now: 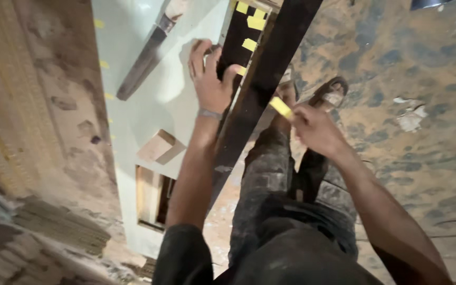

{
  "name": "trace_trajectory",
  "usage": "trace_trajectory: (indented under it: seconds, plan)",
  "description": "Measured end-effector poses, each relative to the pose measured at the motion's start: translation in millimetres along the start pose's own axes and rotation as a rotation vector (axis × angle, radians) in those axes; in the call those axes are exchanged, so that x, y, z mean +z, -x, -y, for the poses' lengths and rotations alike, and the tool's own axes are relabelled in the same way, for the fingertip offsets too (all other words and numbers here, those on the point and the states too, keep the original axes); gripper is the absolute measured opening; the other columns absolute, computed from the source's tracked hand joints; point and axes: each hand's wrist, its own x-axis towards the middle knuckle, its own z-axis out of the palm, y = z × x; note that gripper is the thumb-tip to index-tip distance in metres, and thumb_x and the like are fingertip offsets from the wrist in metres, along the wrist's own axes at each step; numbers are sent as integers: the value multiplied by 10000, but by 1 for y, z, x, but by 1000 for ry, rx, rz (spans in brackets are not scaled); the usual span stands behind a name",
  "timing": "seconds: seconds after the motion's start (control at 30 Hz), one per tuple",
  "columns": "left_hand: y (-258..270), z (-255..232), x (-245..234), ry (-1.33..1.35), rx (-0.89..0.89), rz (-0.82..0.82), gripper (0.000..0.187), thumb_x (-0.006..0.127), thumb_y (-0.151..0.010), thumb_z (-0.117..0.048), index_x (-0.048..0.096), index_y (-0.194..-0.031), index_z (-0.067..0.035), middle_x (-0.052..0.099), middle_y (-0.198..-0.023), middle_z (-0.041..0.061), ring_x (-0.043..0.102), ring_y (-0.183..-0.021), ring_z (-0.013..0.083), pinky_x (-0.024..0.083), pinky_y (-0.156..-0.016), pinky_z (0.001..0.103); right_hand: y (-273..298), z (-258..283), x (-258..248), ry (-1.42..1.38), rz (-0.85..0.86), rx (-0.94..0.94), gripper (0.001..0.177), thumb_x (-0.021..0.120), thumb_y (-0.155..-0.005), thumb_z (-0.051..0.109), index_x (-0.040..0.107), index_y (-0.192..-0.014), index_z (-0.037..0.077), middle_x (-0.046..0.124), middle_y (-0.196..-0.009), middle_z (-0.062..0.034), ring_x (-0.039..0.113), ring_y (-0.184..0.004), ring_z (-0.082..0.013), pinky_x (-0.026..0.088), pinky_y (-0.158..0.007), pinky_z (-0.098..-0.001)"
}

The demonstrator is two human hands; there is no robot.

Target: The person applies small pieces of yellow tape to a long, dark-colored strip of material. They tear off pieces of tape and press them onto the strip at regular intervals, working along its length.

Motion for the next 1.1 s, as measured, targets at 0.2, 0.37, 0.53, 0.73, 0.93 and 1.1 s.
trace_trajectory:
  seconds: [0.2, 0.37, 0.53, 0.73, 0.93, 1.1]
  plan:
    - [27, 20, -26, 228, -57, 86, 682, 587, -1075, -450, 447, -1583, -17, 264, -1751, 160, 176, -1635, 400, 192, -1336, 559, -16, 78, 19, 243, 24, 12, 244, 546, -1025, 279, 663, -1115, 85, 720, -770, -130, 702, -686, -236, 514, -676, -421]
    - [33, 12, -31, 198, -67, 124, 809, 746, -919, -468, 481, -1522, 1, 236, -1708, 182, 117, -1617, 421, 83, -1313, 583, -35, 113, 40, 279, 22, 102, 254, 552, -1028, 273, 664, -1123, 66, 692, -789, -187, 707, -699, -325, 533, -684, -481]
    - [39, 12, -25, 139, -89, 82, 743, 725, -976, -480, 506, -1531, -38, 254, -1731, 147, 141, -1648, 409, 120, -1351, 584, -35, 61, 40, 404, -135, -483, 352, 713, -835, 255, 689, -1073, -4, 692, -907, -239, 692, -750, -410, 545, -637, -484]
    - [54, -1, -18, 38, -65, 13, 754, 667, -1033, -512, 472, -1550, 1, 284, -1738, 132, 198, -1663, 401, 171, -1329, 546, -52, 7, 52, 419, -174, -126, 252, 580, -1011, 223, 718, -1133, 51, 693, -850, -224, 688, -780, -391, 534, -697, -490]
    - [59, 2, -3, 9, -55, 6, 941, 692, -960, -648, 415, -1543, 36, 296, -1695, 144, 214, -1625, 341, 157, -1355, 556, -40, -53, 21, 292, -76, 40, 217, 585, -1014, 181, 721, -1133, 61, 686, -787, -173, 654, -698, -303, 508, -621, -436]
    - [60, 17, -7, 198, -28, 18, 806, 323, -1079, -672, 434, -1609, -74, 278, -1751, 42, 168, -1628, 267, 85, -1350, 508, 3, -30, 16, 115, -111, -332, 175, 643, -1006, 138, 717, -1133, 44, 677, -784, -125, 631, -669, -177, 493, -593, -348]
